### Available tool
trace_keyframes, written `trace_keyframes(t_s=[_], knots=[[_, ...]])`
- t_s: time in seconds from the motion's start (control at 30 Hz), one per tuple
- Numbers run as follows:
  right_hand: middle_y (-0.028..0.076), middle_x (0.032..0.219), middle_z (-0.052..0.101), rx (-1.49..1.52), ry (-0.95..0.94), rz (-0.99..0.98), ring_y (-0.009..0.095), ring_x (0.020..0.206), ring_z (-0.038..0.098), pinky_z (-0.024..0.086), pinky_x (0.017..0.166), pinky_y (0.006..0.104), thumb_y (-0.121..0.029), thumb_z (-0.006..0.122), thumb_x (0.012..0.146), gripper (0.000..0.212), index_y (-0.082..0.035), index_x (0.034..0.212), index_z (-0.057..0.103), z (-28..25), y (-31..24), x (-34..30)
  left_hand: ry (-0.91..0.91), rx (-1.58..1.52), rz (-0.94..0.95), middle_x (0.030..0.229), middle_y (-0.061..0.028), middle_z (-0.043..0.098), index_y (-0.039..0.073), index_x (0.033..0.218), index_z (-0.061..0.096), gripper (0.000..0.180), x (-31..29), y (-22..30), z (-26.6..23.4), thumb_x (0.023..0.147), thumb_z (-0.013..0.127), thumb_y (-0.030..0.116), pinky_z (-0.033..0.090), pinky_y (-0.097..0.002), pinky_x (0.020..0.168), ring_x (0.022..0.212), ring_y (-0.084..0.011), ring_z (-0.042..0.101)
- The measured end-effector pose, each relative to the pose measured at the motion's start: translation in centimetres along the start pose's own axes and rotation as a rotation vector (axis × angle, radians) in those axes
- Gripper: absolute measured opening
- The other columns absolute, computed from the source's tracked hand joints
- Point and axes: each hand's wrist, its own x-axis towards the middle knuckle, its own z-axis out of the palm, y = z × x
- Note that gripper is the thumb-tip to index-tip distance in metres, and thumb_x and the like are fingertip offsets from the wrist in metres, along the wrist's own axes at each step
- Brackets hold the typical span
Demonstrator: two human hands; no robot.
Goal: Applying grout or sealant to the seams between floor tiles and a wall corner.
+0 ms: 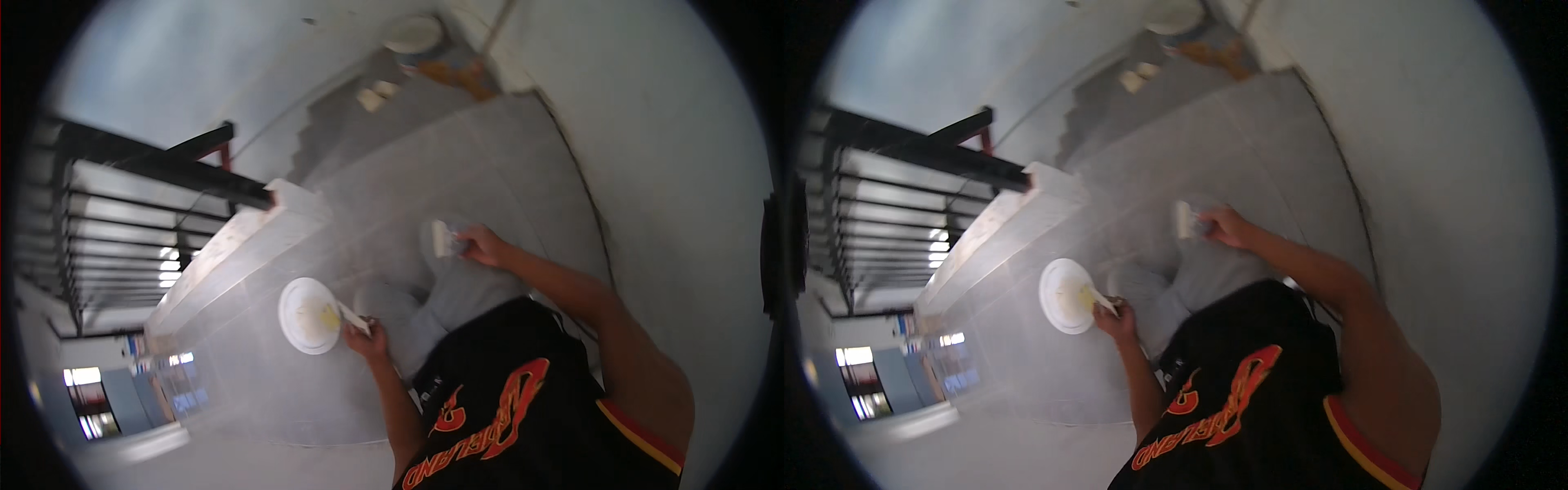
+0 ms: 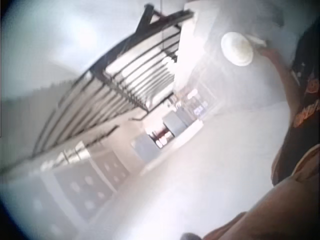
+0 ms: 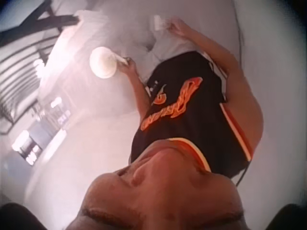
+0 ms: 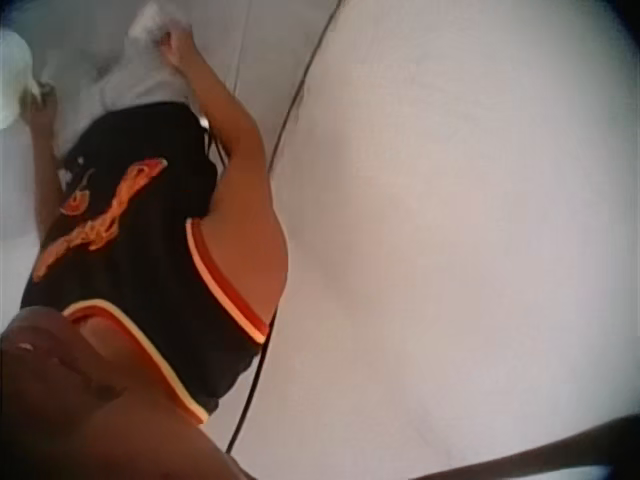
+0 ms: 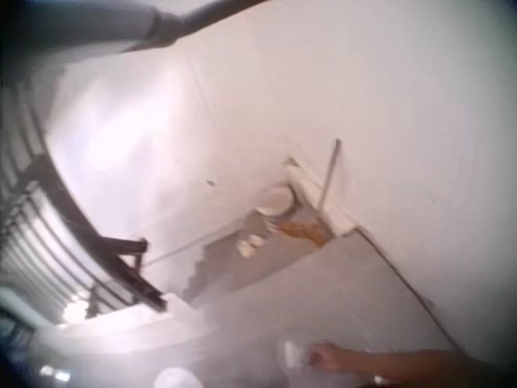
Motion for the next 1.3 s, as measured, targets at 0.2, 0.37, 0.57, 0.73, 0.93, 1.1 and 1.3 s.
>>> trace_keyframes(t_s=[0.2, 0.37, 0.57, 0.73, 0.93, 1.1, 1.3], knots=[[0.006, 0.088, 0.055, 0.026, 0.103, 0.094, 0.018, 0.077, 0.056, 0.048, 0.059, 0.0316, -0.014, 0.060, 0.073, 0.025, -0.004, 0.094, 0.051, -0.3, -2.2, -4.3, 0.128, -0.628, -0.519, 0.065, -0.0054, 0.051, 0.007, 0.089, 0.050, 0.027, 0.1, 0.7, 1.1, 0.082, 0.041, 0.032, 0.041, -0.0269, 0.049, 0.057, -0.0166, 0.049], [0.008, 0.087, 0.055, -0.255, 0.272, -0.116, 0.019, 0.077, 0.056, 0.048, 0.059, 0.0310, -0.015, 0.060, 0.071, 0.025, 0.000, 0.089, 0.053, -3.7, -8.2, -3.9, 0.136, -0.567, -0.555, 0.065, -0.0038, 0.050, 0.007, 0.095, 0.048, 0.030, -0.6, 1.2, 0.5, 0.082, 0.043, 0.034, 0.040, -0.0260, 0.048, 0.056, -0.0149, 0.048], [0.010, 0.065, 0.055, -1.245, 0.604, -0.200, 0.017, 0.060, 0.048, 0.040, 0.055, 0.0300, -0.018, 0.061, 0.066, 0.019, 0.001, 0.066, 0.057, -16.1, -14.9, -0.3, 0.207, -0.581, -0.653, 0.056, -0.0026, 0.046, 0.007, 0.079, 0.049, 0.027, 0.0, 2.4, 2.1, 0.082, 0.044, 0.033, 0.038, -0.0231, 0.047, 0.052, -0.0127, 0.045], [0.011, 0.083, 0.052, -2.013, 0.629, -0.456, 0.026, 0.079, 0.050, 0.043, 0.068, 0.0362, -0.012, 0.056, 0.064, 0.019, 0.000, 0.079, 0.058, -20.6, -17.2, 4.0, 0.256, -0.574, -0.670, 0.056, -0.0004, 0.043, 0.006, 0.079, 0.047, 0.022, 0.4, 1.8, 1.4, 0.083, 0.044, 0.027, 0.036, -0.0225, 0.047, 0.050, -0.0106, 0.042], [0.007, 0.086, 0.050, -2.373, 0.575, -0.452, 0.026, 0.081, 0.048, 0.047, 0.066, 0.0361, -0.004, 0.052, 0.066, 0.017, -0.004, 0.082, 0.058, -22.2, -15.5, 7.7, 0.209, -0.606, -0.666, 0.057, -0.0003, 0.041, 0.004, 0.083, 0.045, 0.018, 0.8, 1.5, 1.5, 0.086, 0.039, 0.021, 0.036, -0.0253, 0.050, 0.051, -0.0118, 0.040], [0.005, 0.097, 0.050, -2.453, 0.373, -0.129, 0.025, 0.087, 0.049, 0.048, 0.066, 0.0354, -0.004, 0.053, 0.065, 0.018, -0.003, 0.083, 0.057, -21.4, -15.6, 7.0, 0.238, -0.602, -0.676, 0.058, -0.0015, 0.042, 0.004, 0.083, 0.045, 0.018, 1.2, 1.7, 2.2, 0.086, 0.040, 0.021, 0.036, -0.0259, 0.050, 0.052, -0.0124, 0.041], [0.005, 0.101, 0.050, -2.431, 0.388, -0.121, 0.027, 0.089, 0.050, 0.048, 0.069, 0.0368, -0.002, 0.054, 0.064, 0.018, -0.002, 0.081, 0.057, -21.2, -15.6, 6.2, 0.244, -0.593, -0.706, 0.057, -0.0014, 0.040, 0.004, 0.083, 0.044, 0.018, 1.5, 1.6, 2.3, 0.085, 0.040, 0.022, 0.036, -0.0259, 0.052, 0.053, -0.0128, 0.040]])
